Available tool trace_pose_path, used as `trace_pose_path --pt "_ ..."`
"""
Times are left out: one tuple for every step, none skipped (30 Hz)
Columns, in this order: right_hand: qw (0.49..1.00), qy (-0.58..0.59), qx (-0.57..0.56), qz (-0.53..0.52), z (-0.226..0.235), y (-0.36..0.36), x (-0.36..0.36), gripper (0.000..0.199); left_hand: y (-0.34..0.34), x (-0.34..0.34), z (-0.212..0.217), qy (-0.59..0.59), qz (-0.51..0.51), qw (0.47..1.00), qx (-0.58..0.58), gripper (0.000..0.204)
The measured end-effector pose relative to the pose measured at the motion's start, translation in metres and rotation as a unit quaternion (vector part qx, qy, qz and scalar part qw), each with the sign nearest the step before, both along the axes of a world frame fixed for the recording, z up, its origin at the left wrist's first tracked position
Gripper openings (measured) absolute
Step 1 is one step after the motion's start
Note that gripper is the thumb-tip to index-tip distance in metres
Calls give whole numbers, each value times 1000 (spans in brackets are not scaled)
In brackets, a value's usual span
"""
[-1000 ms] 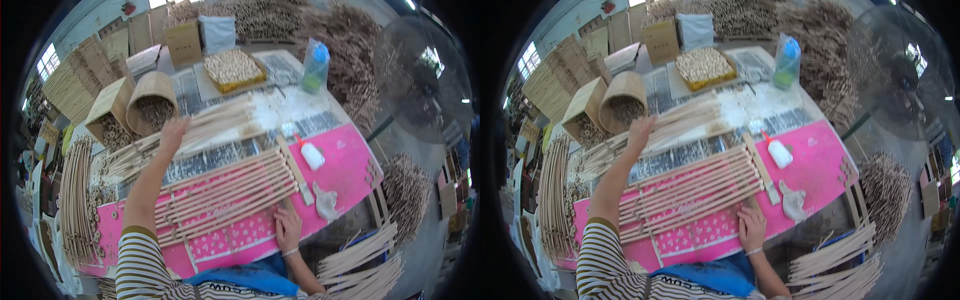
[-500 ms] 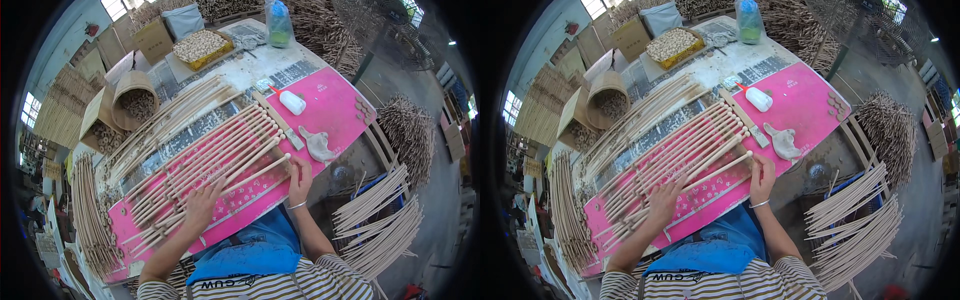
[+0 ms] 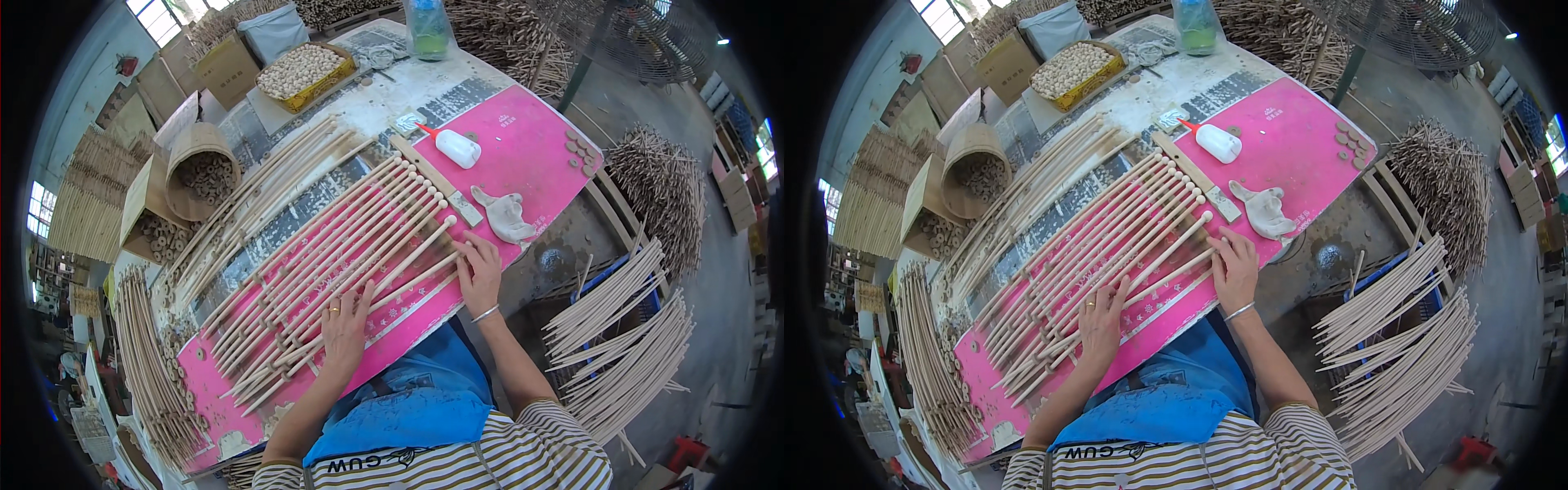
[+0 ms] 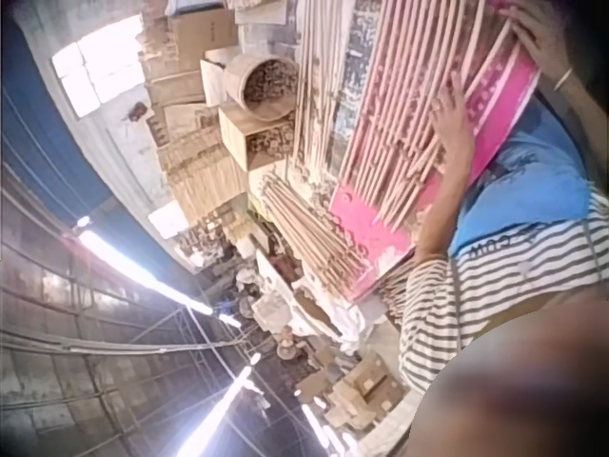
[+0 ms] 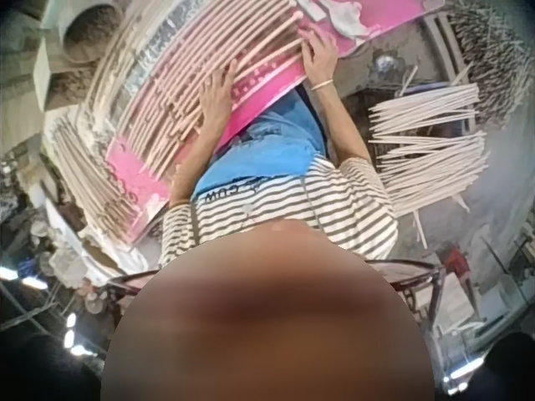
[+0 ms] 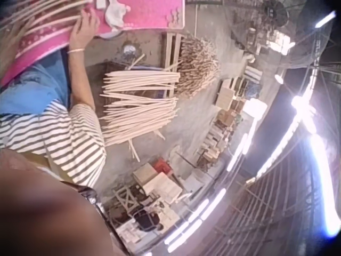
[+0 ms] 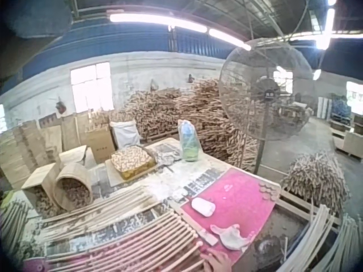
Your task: Assemble a wooden rack by inserting wooden rods through small rings and applying glue to secure them.
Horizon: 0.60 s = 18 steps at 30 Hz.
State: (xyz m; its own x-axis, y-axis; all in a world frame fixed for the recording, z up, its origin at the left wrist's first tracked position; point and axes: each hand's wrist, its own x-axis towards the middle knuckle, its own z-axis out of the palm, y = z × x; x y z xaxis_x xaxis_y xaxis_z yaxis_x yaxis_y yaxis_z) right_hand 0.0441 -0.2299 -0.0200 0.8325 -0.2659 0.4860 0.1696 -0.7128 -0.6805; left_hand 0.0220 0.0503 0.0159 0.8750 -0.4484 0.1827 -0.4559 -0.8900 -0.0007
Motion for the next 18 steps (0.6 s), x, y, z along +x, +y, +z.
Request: trace_pose_path --pt "1000 2 -11 1 0 0 1 32 0 -1 0 4 6 1000 -7 63" --pt "1000 5 -22 2 -1 -1 3 32 0 -2 2 7 7 1000 -7 63" --pt "1000 10 -22 3 -1 -2 3 32 -2 -4 7 3 7 999 -41 64" --pt "1000 8 -9 10 -2 -3 4 32 -2 -8 13 -1 7 997 -75 65" --pt "1000 6 4 16 -1 -5 5 32 0 -13 21 41 8 995 -87 63" --pt "1000 4 -6 13 4 -5 3 33 4 -17 18 48 12 995 -85 63" --pt "1000 0 1 17 6 -7 4 34 8 -21 15 40 -2 995 -88 62" --pt "1000 -3 8 22 6 -10 4 35 11 -26 13 33 -15 995 -92 61" --pt "1000 -18 -2 19 5 -12 4 38 11 -32 15 40 -9 994 -97 55" --pt "1000 -14 -3 19 4 -11 3 38 13 -38 14 44 -9 994 -98 55" --pt "1000 -18 -2 22 4 -11 1 38 17 -44 13 32 -7 996 -87 52" --pt "999 -22 -1 24 4 -10 1 38 21 -48 12 18 -5 997 -76 50" --pt "1000 -20 -2 22 3 -10 0 38 25 -54 10 20 -7 997 -77 50" --pt "999 -15 -5 33 3 -10 -1 36 29 -59 8 14 18 997 -77 48" --pt "999 -9 -9 46 2 -11 -1 35 32 -62 5 8 46 996 -78 46" --pt "999 -7 -9 47 2 -11 -1 35 37 -62 3 12 57 994 -91 47" --pt "999 -9 -1 53 1 -11 1 33 41 -62 3 14 58 994 -91 47" --pt "998 -10 8 60 1 -10 4 31 44 -62 6 5 61 994 -90 46"
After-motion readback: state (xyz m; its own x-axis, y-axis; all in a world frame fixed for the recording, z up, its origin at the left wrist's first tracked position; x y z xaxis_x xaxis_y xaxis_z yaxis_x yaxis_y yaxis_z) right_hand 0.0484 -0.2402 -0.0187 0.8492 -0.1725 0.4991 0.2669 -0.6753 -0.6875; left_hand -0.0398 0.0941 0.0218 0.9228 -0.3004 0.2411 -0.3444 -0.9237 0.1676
